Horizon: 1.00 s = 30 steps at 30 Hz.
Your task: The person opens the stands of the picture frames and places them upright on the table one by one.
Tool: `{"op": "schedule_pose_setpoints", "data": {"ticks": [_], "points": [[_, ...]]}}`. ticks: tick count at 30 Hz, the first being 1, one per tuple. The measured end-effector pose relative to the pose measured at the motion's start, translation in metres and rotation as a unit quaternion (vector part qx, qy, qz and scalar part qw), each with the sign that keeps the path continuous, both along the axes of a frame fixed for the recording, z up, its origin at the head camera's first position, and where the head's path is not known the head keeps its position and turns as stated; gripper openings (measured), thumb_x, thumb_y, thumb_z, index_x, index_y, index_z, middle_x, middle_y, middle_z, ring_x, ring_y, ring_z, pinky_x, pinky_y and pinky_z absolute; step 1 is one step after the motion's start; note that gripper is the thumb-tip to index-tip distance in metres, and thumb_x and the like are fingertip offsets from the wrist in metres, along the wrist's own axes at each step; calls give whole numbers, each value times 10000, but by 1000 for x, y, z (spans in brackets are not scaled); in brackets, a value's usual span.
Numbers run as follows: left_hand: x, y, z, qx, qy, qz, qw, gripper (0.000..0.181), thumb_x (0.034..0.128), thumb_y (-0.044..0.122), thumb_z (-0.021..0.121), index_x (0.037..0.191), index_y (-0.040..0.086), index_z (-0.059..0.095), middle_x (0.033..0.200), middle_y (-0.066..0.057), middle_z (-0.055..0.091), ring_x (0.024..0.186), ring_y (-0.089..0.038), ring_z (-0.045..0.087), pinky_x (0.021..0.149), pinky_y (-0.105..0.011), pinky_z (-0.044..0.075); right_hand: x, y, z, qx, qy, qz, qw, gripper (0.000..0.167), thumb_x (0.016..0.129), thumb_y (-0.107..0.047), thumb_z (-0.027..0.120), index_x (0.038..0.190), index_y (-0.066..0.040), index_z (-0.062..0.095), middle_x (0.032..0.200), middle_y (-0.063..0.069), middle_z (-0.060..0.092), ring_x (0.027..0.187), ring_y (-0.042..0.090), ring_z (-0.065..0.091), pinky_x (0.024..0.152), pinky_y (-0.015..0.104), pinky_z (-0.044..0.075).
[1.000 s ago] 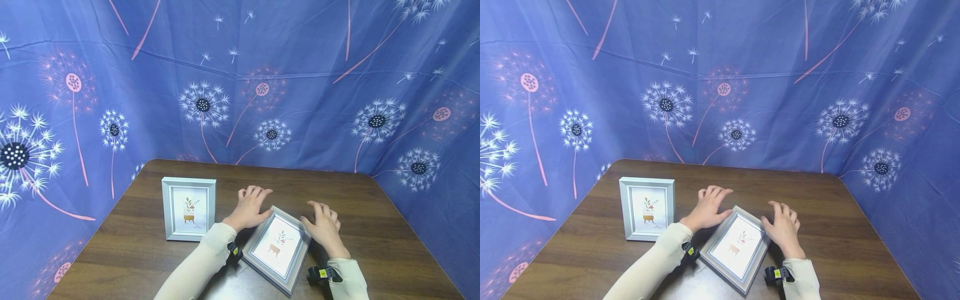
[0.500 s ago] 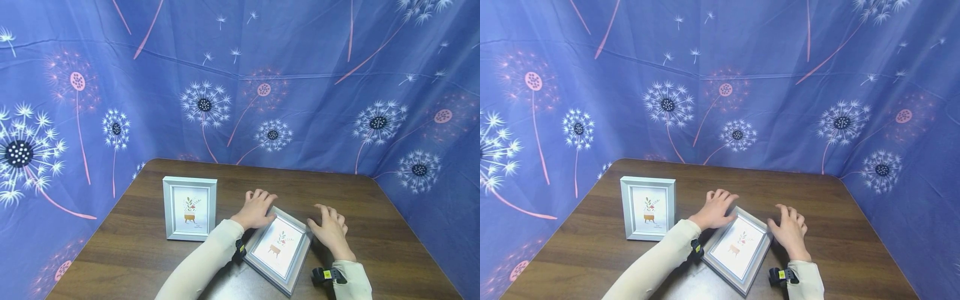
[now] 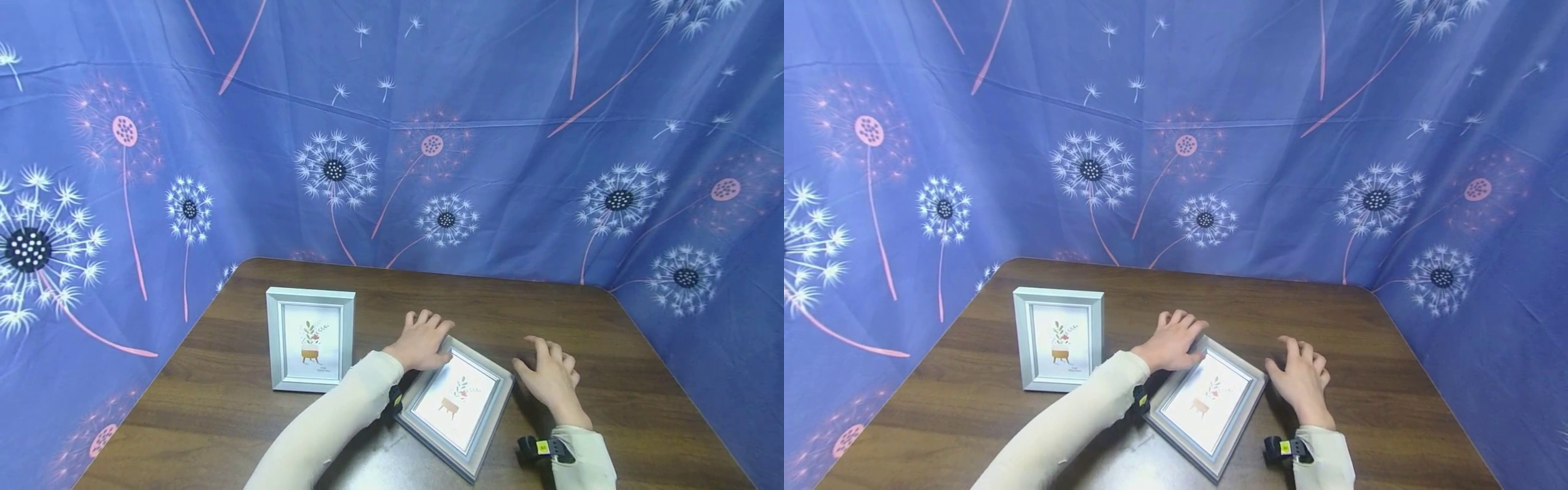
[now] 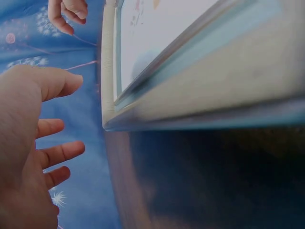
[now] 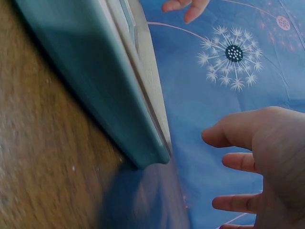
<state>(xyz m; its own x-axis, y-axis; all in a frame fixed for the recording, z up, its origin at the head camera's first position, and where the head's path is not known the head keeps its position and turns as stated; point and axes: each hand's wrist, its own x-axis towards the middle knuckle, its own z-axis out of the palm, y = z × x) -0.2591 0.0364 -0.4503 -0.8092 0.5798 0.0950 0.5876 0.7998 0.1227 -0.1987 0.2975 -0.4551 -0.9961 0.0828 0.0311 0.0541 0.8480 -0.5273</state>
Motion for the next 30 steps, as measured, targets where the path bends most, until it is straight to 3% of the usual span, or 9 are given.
{"op": "schedule_pose_setpoints", "data": {"ticks": [7, 15, 30], "points": [[-7, 4, -2, -393, -123, -1, 9992, 605, 924, 469, 603, 1461, 234, 456, 1372, 15, 513, 1308, -201, 367, 1017, -441, 241, 0, 7, 0, 158, -16, 86, 9998, 629, 950, -297, 599, 1446, -17, 332, 1427, 396, 221, 1258, 656, 153, 917, 746, 174], [-11, 7, -4, -1020, -33, -68, 9948, 592, 909, 457, 626, 1444, 253, 478, 1359, 34, 521, 1280, -177, 382, 1059, -442, 234, -2, 16, -4, 488, 331, 233, 9980, 595, 924, -262, 617, 1405, -1, 384, 1374, 399, 282, 1226, 658, 205, 891, 763, 184], [-26, 15, -15, -1422, 35, -226, 9896, 562, 965, 501, 515, 1481, 289, 448, 1438, 40, 465, 1318, -175, 358, 1075, -455, 237, -4, 27, -14, 850, 474, 474, 9941, 574, 916, -258, 642, 1384, -3, 427, 1364, 380, 334, 1215, 627, 254, 885, 758, 210]]}}
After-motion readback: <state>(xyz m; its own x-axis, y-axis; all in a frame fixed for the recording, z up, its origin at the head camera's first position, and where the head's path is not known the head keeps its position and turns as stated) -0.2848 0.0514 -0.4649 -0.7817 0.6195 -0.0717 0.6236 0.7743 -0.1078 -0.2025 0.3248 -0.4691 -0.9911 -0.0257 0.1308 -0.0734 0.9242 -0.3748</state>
